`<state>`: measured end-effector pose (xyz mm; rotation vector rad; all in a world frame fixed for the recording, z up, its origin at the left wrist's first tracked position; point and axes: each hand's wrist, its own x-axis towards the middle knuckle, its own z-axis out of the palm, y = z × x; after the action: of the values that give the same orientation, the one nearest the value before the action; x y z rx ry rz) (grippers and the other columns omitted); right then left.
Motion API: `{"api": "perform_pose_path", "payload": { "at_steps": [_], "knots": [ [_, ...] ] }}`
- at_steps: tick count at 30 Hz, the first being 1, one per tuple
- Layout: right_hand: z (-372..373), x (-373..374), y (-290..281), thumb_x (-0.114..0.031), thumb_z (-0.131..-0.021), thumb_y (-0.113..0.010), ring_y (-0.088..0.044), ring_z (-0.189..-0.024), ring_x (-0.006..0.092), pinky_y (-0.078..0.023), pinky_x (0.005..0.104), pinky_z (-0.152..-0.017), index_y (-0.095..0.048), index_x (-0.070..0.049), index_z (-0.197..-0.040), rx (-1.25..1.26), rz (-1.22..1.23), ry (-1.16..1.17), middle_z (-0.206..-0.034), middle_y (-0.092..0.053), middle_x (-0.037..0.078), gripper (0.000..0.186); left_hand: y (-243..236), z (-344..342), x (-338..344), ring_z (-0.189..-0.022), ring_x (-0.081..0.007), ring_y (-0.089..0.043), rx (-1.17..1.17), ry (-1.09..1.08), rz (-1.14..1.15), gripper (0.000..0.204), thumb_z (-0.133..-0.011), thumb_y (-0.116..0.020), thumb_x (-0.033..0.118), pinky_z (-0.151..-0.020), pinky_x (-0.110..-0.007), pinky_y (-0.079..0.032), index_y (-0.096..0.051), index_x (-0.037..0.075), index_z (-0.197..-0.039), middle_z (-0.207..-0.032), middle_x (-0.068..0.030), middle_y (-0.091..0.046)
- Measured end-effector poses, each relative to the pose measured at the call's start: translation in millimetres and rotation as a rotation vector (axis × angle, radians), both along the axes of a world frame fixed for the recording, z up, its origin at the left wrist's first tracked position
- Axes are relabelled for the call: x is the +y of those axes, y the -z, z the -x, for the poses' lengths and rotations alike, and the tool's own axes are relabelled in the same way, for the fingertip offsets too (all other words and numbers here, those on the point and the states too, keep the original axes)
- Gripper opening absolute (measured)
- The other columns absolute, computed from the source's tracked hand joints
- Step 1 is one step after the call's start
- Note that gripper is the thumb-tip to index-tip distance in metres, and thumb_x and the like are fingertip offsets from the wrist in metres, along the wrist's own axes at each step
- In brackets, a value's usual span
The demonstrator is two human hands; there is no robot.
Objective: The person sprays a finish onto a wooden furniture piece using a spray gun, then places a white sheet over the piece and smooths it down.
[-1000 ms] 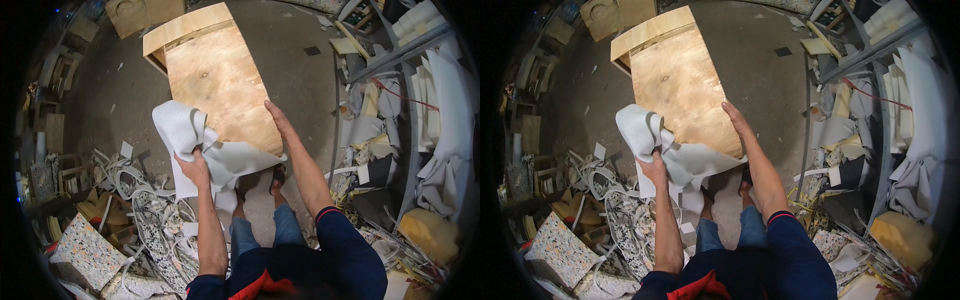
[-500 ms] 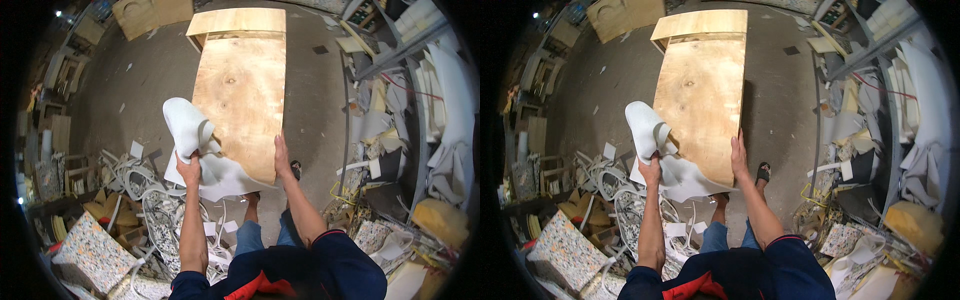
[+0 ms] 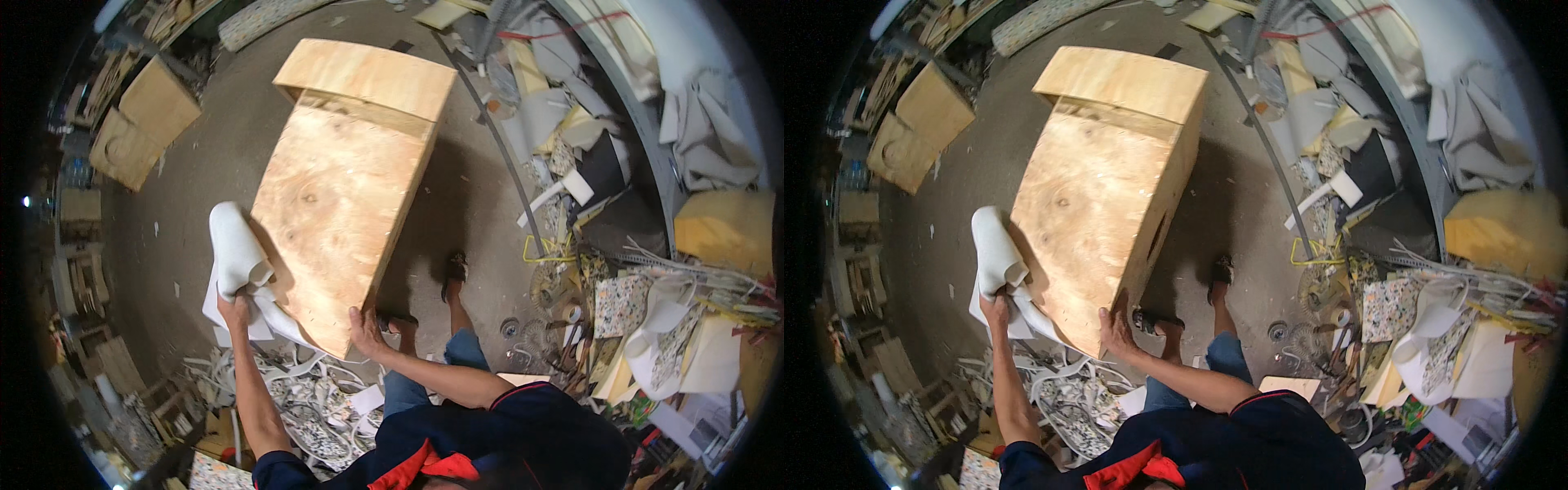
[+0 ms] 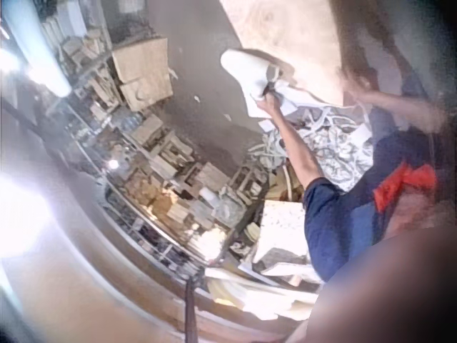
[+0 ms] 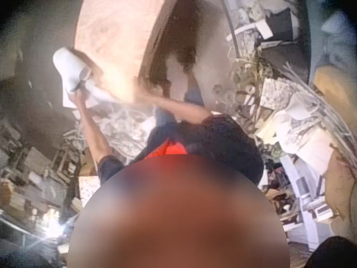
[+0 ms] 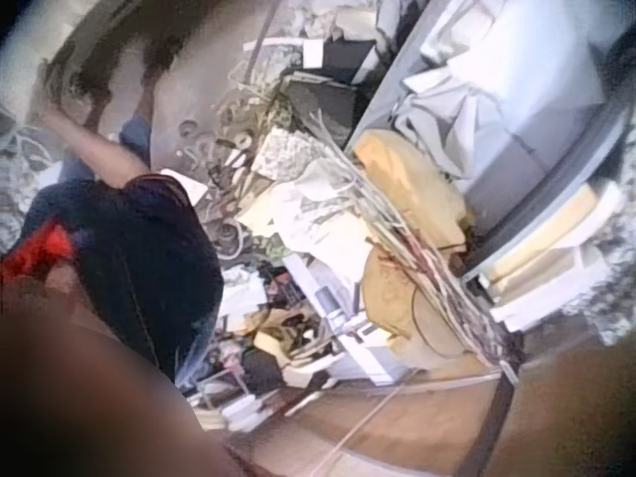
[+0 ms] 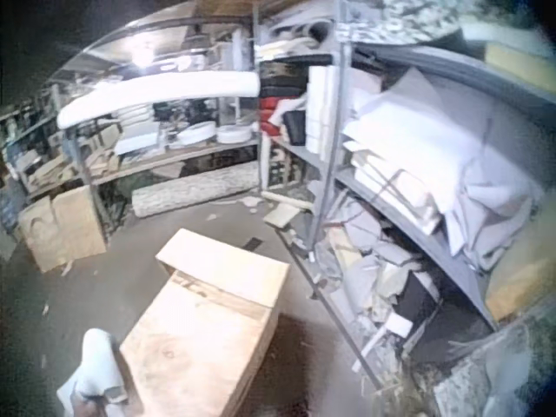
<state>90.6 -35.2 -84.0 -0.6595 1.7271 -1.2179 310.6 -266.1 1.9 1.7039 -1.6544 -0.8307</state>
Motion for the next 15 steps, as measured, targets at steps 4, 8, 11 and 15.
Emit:
{"api": "perform_pose_path", "payload": {
  "at_steps": [4, 8, 11, 15],
  "knots": [
    [66, -14, -19, -0.045, -0.098, -0.054, -0.061, -0.103, 0.0358, -0.047, 0.0415, -0.091, -0.046, 0.006, -0.131, 0.019, -0.035, -0.279, -0.108, -0.063, 0.026, 0.061, -4, -3, 8, -0.096, -0.0222, -0.063, -0.024, -0.121, 0.148, 0.038, -0.080, -0.063, 0.002, -0.090, -0.034, -0.048, -0.061, -0.002, -0.117, -0.105, -0.0128, -0.068],
    [212, 16, 14, -0.042, -0.093, -0.061, -0.067, -0.104, 0.0260, -0.051, 0.0378, -0.091, -0.066, 0.000, -0.117, 0.101, -0.135, -0.426, -0.110, -0.070, 0.019, 0.049, -10, -55, 36, -0.094, -0.0271, -0.065, -0.174, -0.492, 0.120, 0.044, -0.076, -0.064, 0.006, -0.086, -0.039, -0.052, -0.061, -0.006, -0.119, -0.107, -0.0154, -0.069],
    [362, 79, 54, -0.029, -0.092, -0.060, -0.067, -0.100, 0.0262, -0.052, 0.0401, -0.084, -0.072, -0.006, -0.105, 0.348, -0.170, -0.373, -0.106, -0.071, 0.014, 0.029, -28, -106, 97, -0.091, -0.0286, -0.065, -0.272, -0.824, 0.232, 0.044, -0.074, -0.066, 0.009, -0.081, -0.040, -0.053, -0.063, -0.006, -0.115, -0.109, -0.0180, -0.069],
    [523, 224, 57, -0.032, -0.088, -0.058, -0.070, -0.095, 0.0320, -0.053, 0.0428, -0.082, -0.072, -0.005, -0.107, 0.423, -0.809, 0.115, -0.103, -0.072, 0.018, 0.035, -84, -159, 221, -0.092, -0.0328, -0.066, -0.303, -1.234, 0.224, 0.040, -0.080, -0.063, 0.019, -0.083, -0.043, -0.052, -0.064, -0.004, -0.113, -0.111, -0.0224, -0.069]
  ]
}}
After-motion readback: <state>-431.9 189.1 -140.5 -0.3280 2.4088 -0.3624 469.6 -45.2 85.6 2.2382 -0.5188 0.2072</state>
